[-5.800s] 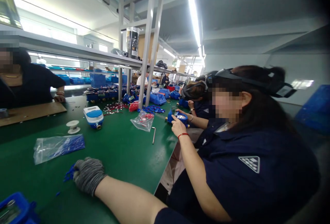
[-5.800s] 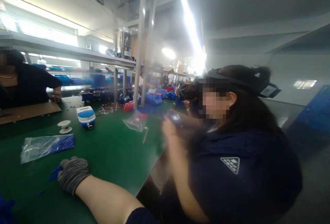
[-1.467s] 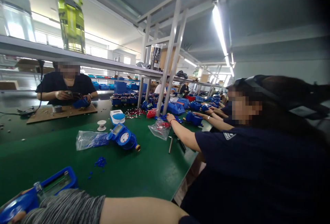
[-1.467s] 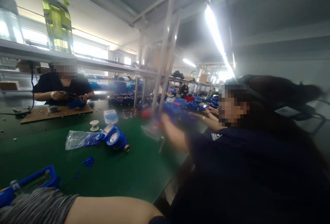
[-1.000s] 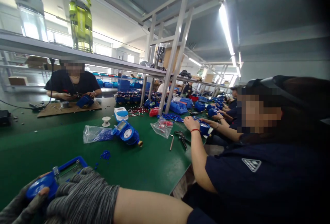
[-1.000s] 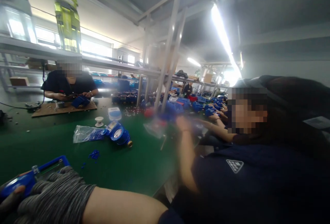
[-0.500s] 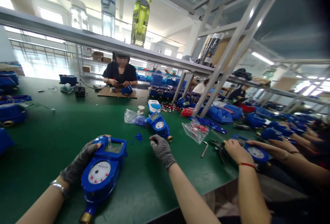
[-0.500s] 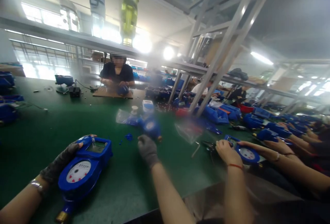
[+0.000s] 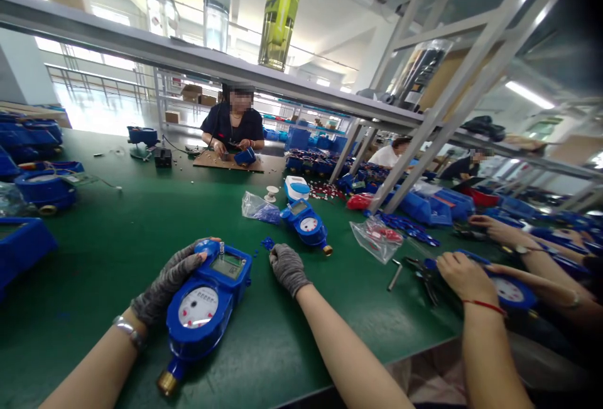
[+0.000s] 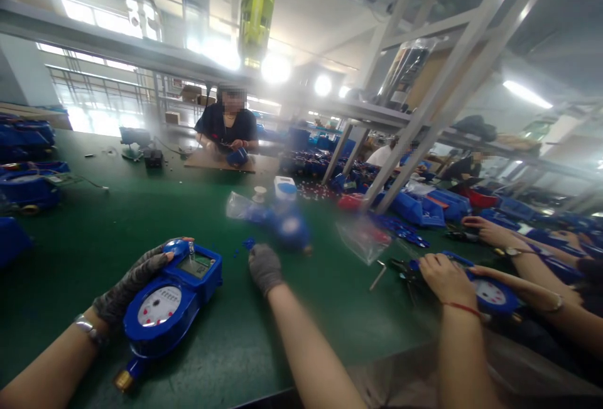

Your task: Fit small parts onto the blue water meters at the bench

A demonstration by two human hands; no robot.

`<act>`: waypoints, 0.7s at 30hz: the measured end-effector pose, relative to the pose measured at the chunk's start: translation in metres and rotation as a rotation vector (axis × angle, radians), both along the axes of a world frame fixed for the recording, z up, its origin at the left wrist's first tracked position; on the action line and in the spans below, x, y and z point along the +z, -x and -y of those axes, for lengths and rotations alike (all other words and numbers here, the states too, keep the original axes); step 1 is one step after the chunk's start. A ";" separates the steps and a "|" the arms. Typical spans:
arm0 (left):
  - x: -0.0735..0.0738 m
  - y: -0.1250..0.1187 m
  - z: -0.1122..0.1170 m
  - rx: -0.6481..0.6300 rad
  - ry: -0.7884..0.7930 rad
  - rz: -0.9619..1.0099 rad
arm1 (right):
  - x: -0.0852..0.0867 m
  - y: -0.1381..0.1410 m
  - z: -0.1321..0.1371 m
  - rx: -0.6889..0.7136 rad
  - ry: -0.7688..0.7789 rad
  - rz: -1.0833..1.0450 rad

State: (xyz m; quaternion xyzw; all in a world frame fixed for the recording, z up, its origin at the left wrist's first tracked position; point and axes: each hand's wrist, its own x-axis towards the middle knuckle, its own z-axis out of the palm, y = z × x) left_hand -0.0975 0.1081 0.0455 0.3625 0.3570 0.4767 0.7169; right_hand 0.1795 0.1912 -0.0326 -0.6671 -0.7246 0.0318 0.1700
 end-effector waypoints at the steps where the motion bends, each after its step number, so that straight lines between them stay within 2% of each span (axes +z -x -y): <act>1: 0.000 0.000 0.000 -0.004 -0.004 0.004 | -0.002 0.001 0.002 0.003 -0.001 0.021; 9: 0.000 -0.004 0.001 0.008 -0.014 0.023 | -0.008 0.005 0.007 -0.007 -0.039 0.055; 16: -0.004 -0.002 -0.002 -0.007 -0.057 -0.015 | -0.004 -0.011 0.000 -0.030 -0.060 -0.113; 21: 0.002 -0.005 0.002 0.005 -0.012 -0.014 | -0.005 -0.022 -0.003 0.050 -0.032 -0.214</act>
